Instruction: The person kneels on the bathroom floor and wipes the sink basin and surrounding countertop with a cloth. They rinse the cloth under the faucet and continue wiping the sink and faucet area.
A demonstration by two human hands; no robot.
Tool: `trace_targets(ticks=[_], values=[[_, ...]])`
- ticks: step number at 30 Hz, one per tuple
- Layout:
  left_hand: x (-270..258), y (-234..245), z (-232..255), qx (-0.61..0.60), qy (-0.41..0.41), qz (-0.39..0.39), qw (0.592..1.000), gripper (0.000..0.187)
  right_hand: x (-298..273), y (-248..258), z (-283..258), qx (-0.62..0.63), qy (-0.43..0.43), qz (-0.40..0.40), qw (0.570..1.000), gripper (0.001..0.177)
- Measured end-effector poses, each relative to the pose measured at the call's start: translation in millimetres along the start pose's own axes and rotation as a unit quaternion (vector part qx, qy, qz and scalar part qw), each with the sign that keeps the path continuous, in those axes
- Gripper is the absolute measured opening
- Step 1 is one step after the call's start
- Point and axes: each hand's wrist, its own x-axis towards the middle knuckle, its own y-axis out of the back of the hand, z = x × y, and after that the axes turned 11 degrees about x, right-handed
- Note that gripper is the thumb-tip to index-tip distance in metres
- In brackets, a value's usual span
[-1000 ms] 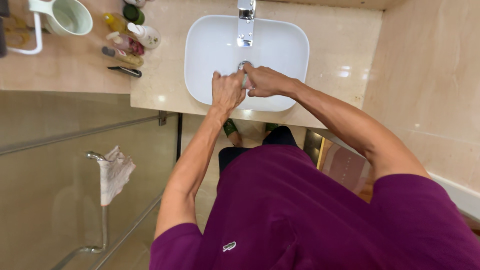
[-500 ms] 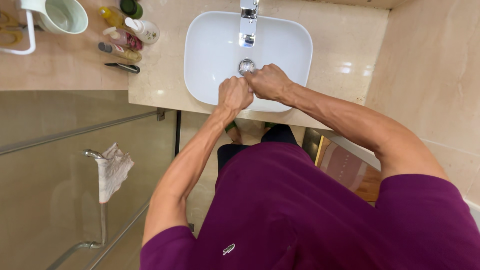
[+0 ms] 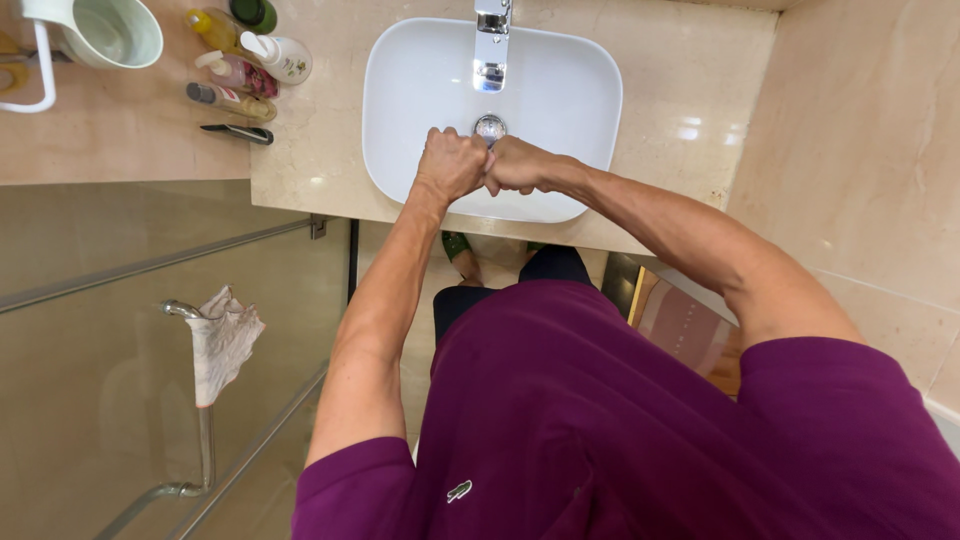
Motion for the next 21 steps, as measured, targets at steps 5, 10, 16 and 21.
trace_targets(ticks=[5, 10, 16, 21], values=[[1, 1, -5, 0.009, -0.006, 0.004, 1.000, 0.041, 13, -3, 14, 0.159, -0.007, -0.013, 0.987, 0.018], [-3, 7, 5, -0.074, 0.127, -0.042, 0.988, 0.028, -3, -4, 8, 0.093, 0.099, 0.020, 0.991, 0.025], [-27, 40, 6, -0.483, 0.178, -0.016, 0.857, 0.049, -38, -18, 10, 0.194, 0.182, 0.135, 0.954, 0.041], [-37, 55, 4, -0.699, 0.225, -0.035, 0.678, 0.035, -46, -30, 24, 0.234, 0.313, 0.171, 0.905, 0.032]])
